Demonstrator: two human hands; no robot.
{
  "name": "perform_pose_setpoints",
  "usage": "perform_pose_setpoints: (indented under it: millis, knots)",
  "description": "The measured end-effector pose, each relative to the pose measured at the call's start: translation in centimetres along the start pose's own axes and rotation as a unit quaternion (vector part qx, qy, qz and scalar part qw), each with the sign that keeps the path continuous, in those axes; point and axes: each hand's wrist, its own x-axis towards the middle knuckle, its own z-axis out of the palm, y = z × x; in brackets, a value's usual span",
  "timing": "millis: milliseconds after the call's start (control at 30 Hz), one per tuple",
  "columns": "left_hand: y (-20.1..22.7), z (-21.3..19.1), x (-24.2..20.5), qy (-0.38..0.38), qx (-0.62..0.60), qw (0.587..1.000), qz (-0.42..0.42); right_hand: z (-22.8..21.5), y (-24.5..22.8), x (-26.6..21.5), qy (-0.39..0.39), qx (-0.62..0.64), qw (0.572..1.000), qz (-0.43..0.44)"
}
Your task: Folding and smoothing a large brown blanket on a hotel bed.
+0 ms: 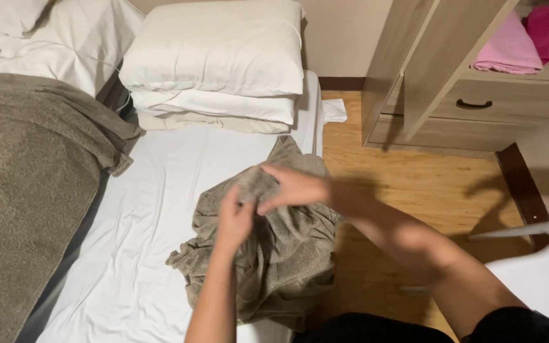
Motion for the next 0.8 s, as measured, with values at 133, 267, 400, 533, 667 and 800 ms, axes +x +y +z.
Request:
perform_pose_setpoints:
  millis: [133, 267, 400, 533, 667, 800]
  knots:
    - [2.0, -3.4, 0.3, 0.079, -0.031, 0.996, 0.018, 1.9, 2.6, -2.3, -0.149, 0.173, 0.958, 0.175]
    - [4.8, -5.5, 0.5, 0.048, -0.164, 0.968, 0.184, 2.3, 3.9, -1.9, -0.213, 0.021, 0.918, 0.335]
    - [7.1, -6.9, 1.1, 0.093, 0.055, 0.994, 0.000, 2.3, 9.8, -1.3, 0.041, 0.195, 0.968, 0.154]
    - [7.0, -6.4, 2.1, 0.113, 0.272, 0.949, 0.116, -1.1, 7.2, 1.2, 0.157, 0.274, 0.917, 0.245]
    - [11.2, -3.0, 0.7, 0.040, 0.221, 0.974, 0.000, -2.5, 2.3, 2.5, 0.080, 0.198, 0.959, 0.187]
    - [8.0, -2.7, 3.1, -0.020, 0.154, 0.988, 0.001, -3.7, -1.5, 3.3, 0.092, 0.208, 0.960, 0.161]
